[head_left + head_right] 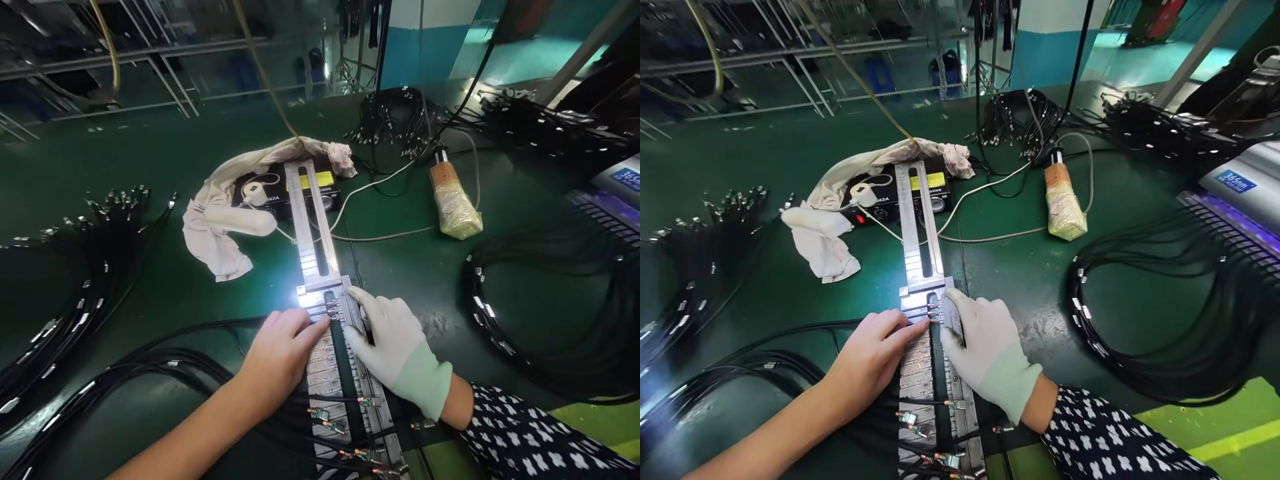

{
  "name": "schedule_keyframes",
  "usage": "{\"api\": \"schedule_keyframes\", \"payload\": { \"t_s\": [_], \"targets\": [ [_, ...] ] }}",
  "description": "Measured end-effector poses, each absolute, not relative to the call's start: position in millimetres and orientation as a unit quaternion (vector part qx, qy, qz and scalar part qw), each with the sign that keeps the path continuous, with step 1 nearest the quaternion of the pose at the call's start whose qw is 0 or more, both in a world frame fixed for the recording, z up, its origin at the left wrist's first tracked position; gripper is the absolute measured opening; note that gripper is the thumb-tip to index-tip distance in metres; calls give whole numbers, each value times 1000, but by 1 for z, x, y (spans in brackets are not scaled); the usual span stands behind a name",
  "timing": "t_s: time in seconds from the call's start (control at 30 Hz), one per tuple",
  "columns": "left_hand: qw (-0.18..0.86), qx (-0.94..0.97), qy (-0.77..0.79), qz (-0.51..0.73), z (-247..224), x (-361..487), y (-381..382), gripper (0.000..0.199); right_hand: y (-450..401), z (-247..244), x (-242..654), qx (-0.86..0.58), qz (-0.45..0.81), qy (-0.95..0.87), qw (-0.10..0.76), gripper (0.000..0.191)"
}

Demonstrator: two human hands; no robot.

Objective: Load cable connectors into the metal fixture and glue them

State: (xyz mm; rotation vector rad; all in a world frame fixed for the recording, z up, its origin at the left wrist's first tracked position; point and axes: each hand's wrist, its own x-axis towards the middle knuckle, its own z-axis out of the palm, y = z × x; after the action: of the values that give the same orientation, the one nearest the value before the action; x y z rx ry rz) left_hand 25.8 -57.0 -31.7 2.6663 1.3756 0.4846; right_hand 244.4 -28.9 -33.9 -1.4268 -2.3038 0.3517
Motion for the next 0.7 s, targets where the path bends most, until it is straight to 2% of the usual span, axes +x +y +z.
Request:
{"api": "schedule_keyframes", "payload": {
  "t_s": [0.13,0.23,0.47,0.7],
  "targets": [
    [51,820,544,168,-32,26,-50,32,-30,-34,242,-503,134,-830,199,42],
    [33,784,601,153,-33,28,-43,39,-33,-35,243,-502,138,-829,205,40],
    [57,778,616,114,-34,28,-32,31,-32,-37,241,-504,144,-824,214,39],
    [-18,795,595,113,-32,31,-19,34,-15,-39,233,-535,138,-812,190,38]
  ]
}}
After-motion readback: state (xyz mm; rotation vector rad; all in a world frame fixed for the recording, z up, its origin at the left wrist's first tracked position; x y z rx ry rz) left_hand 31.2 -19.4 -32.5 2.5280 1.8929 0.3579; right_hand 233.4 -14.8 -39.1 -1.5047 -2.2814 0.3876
